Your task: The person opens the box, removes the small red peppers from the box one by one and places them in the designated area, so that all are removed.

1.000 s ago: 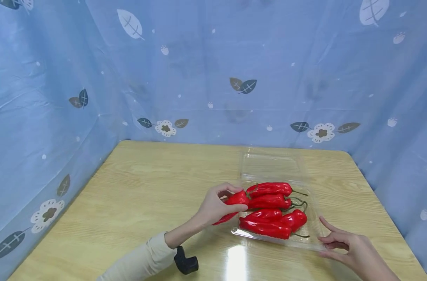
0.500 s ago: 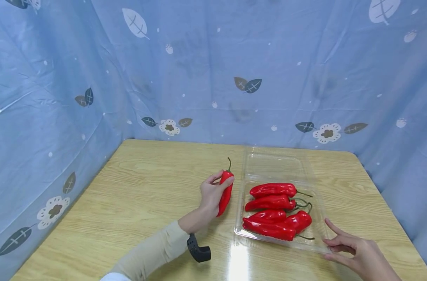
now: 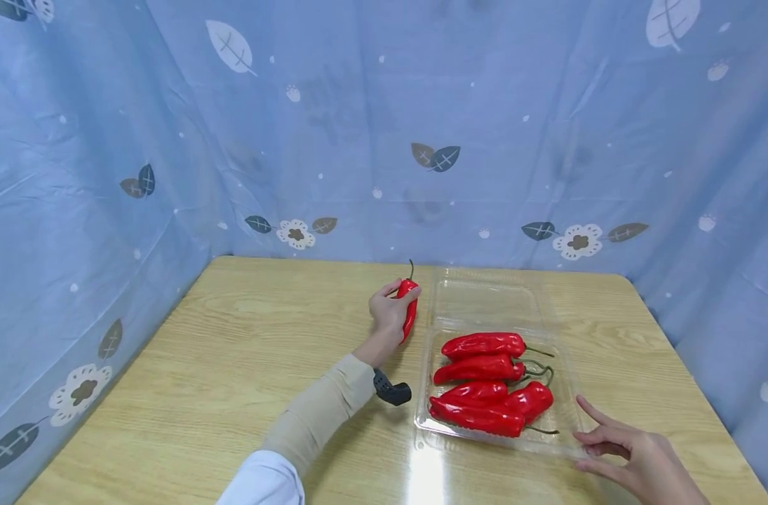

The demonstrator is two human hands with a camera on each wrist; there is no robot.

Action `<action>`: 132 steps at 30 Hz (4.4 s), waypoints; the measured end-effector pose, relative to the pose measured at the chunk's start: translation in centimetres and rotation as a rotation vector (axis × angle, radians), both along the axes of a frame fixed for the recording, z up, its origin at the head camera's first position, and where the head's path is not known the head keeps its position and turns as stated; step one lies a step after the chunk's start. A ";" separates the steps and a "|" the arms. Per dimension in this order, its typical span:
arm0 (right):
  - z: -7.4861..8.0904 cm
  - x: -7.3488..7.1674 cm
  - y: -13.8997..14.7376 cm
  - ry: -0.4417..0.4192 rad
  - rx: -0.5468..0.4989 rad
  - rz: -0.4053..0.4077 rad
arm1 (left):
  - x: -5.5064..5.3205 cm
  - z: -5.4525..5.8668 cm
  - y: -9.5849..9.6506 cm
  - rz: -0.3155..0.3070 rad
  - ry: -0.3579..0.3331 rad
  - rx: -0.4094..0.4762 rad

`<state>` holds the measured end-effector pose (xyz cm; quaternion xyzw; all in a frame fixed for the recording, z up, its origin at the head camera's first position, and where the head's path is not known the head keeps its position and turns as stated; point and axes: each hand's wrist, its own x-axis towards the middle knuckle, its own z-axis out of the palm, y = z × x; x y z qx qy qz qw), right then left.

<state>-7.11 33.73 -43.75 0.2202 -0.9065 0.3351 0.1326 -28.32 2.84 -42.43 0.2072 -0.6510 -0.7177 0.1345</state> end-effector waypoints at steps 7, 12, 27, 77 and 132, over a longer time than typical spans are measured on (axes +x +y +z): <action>0.1 0.2 0.3 -0.017 -0.027 0.025 | -1.6 -1.2 1.2 0.102 -0.044 -0.059; -0.2 0.8 0.2 -0.023 -0.100 0.086 | -1.9 -2.2 1.3 0.153 -0.010 -0.058; -0.2 0.9 0.4 0.001 -0.091 0.054 | -2.4 -3.1 1.7 0.135 0.064 -0.263; 0.7 0.4 -0.3 0.125 -0.022 0.022 | 8.1 0.8 -2.3 -1.244 0.474 -0.270; 0.5 0.2 -0.1 0.148 -0.061 0.043 | 4.5 0.7 6.5 -1.241 0.476 -0.957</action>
